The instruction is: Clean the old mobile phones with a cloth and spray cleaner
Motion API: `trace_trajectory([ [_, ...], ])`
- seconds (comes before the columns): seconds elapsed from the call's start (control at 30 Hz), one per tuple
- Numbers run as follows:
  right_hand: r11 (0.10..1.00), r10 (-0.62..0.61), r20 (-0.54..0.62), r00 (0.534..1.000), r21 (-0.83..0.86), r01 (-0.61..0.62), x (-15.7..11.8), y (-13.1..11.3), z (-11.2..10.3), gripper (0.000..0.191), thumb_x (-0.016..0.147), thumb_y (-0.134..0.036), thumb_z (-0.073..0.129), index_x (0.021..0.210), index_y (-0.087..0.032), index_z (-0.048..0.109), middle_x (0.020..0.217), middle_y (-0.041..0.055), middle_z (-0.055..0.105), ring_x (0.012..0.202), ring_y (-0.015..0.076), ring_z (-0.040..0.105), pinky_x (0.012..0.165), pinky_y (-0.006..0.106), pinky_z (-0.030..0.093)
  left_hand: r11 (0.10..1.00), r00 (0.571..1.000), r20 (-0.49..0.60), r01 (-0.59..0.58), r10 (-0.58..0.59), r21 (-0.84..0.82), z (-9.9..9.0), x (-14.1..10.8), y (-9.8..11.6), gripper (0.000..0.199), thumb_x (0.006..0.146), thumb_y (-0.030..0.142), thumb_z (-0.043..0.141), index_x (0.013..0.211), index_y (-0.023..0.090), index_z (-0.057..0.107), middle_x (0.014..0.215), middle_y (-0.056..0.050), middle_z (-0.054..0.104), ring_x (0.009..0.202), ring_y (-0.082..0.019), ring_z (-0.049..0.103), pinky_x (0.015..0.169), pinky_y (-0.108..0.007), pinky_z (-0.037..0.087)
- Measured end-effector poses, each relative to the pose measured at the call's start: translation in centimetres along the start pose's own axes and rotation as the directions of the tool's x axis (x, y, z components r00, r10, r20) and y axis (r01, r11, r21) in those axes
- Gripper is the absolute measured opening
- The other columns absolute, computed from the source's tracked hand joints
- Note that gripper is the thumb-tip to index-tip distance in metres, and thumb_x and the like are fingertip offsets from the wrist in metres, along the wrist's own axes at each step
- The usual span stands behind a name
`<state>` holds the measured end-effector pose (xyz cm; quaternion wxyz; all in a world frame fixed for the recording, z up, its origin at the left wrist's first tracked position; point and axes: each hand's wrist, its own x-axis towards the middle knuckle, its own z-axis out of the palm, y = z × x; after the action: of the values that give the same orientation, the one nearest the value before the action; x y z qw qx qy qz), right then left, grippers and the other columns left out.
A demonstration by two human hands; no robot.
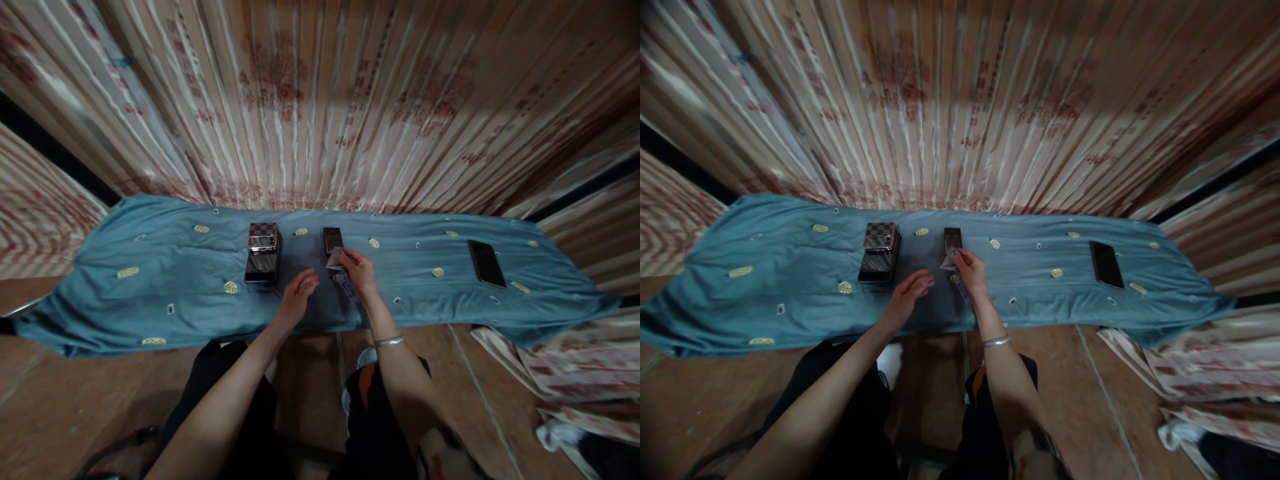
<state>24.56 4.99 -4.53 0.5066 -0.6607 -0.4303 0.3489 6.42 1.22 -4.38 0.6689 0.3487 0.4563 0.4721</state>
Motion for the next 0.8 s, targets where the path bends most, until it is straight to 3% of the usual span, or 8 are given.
trace_trajectory([
  [0.13, 0.989, -0.027, -0.058, 0.998, -0.148, 0.018, 0.3, -1.4, -0.7, 0.034, 0.088, -0.031, 0.066, 0.118, -0.017, 0.072, 0.118, 0.0098, 0.078, 0.115, 0.0257, 0.070, 0.101, 0.036, 0.051, 1.000, 1.000, 0.006, 0.002, -0.002, -0.021, 1.2, 0.2, -0.2, 0.030, 0.066, 0.026, 0.083, 0.096, 0.022, 0.076, 0.100, -0.007, 0.080, 0.101, -0.025, 0.073, 0.103, -0.042, 0.051],
  [0.23, 0.854, -0.075, -0.044, 0.996, -0.518, 0.042, 0.4, -2.4, -0.6, 0.046, 0.093, -0.034, 0.065, 0.135, -0.015, 0.062, 0.127, 0.0143, 0.073, 0.119, 0.0287, 0.069, 0.102, 0.037, 0.049, 1.000, 1.000, 0.023, 0.008, -0.008, -0.030, 2.0, 0.2, -0.2, 0.024, 0.071, 0.022, 0.081, 0.095, 0.022, 0.076, 0.101, -0.008, 0.079, 0.105, -0.027, 0.073, 0.108, -0.046, 0.046],
  [0.37, 0.660, -0.079, 0.018, 0.997, -0.748, 0.066, 0.8, -3.1, 0.8, 0.078, 0.091, -0.051, 0.070, 0.149, -0.005, 0.046, 0.133, 0.0255, 0.068, 0.121, 0.0331, 0.067, 0.099, 0.036, 0.049, 0.999, 1.000, 0.026, 0.015, -0.014, -0.038, 2.3, 0.2, -0.3, 0.021, 0.073, 0.018, 0.078, 0.094, 0.021, 0.076, 0.099, -0.008, 0.079, 0.106, -0.027, 0.072, 0.109, -0.046, 0.045],
  [0.47, 0.562, -0.082, 0.069, 0.994, -0.821, 0.104, 1.1, -3.2, 2.0, 0.084, 0.090, -0.053, 0.071, 0.150, -0.002, 0.043, 0.129, 0.0274, 0.069, 0.118, 0.0335, 0.068, 0.097, 0.036, 0.049, 1.000, 0.999, 0.034, 0.008, -0.007, -0.030, 2.1, 0.4, -0.3, 0.023, 0.073, 0.020, 0.079, 0.096, 0.020, 0.076, 0.101, -0.008, 0.079, 0.107, -0.026, 0.072, 0.108, -0.044, 0.046],
  [0.57, 0.511, -0.081, 0.098, 0.992, -0.850, 0.126, 1.3, -3.2, 2.8, 0.070, 0.092, -0.044, 0.069, 0.144, -0.002, 0.049, 0.124, 0.0270, 0.071, 0.115, 0.0336, 0.068, 0.096, 0.037, 0.050, 1.000, 0.999, 0.043, -0.006, 0.005, 0.005, 1.7, 0.4, -0.4, 0.027, 0.073, 0.025, 0.079, 0.100, 0.019, 0.075, 0.105, -0.008, 0.079, 0.110, -0.026, 0.071, 0.108, -0.044, 0.047],
  [0.67, 0.506, -0.086, 0.098, 0.991, -0.853, 0.128, 1.2, -3.3, 3.2, 0.058, 0.094, -0.038, 0.065, 0.140, -0.003, 0.054, 0.119, 0.0272, 0.072, 0.113, 0.0351, 0.068, 0.095, 0.040, 0.051, 1.000, 0.999, 0.038, -0.011, 0.010, 0.023, 1.4, 0.3, -0.2, 0.030, 0.073, 0.027, 0.079, 0.102, 0.019, 0.075, 0.107, -0.009, 0.079, 0.110, -0.026, 0.072, 0.108, -0.045, 0.048],
  [0.8, 0.517, -0.095, 0.122, 0.988, -0.842, 0.154, 0.9, -3.2, 3.6, 0.060, 0.093, -0.038, 0.066, 0.139, -0.002, 0.055, 0.117, 0.0295, 0.072, 0.112, 0.0364, 0.069, 0.096, 0.042, 0.051, 0.999, 0.999, 0.037, -0.030, 0.029, 0.025, 0.8, 0.1, 0.1, 0.034, 0.072, 0.029, 0.080, 0.103, 0.018, 0.074, 0.109, -0.011, 0.078, 0.111, -0.027, 0.071, 0.107, -0.045, 0.048],
])
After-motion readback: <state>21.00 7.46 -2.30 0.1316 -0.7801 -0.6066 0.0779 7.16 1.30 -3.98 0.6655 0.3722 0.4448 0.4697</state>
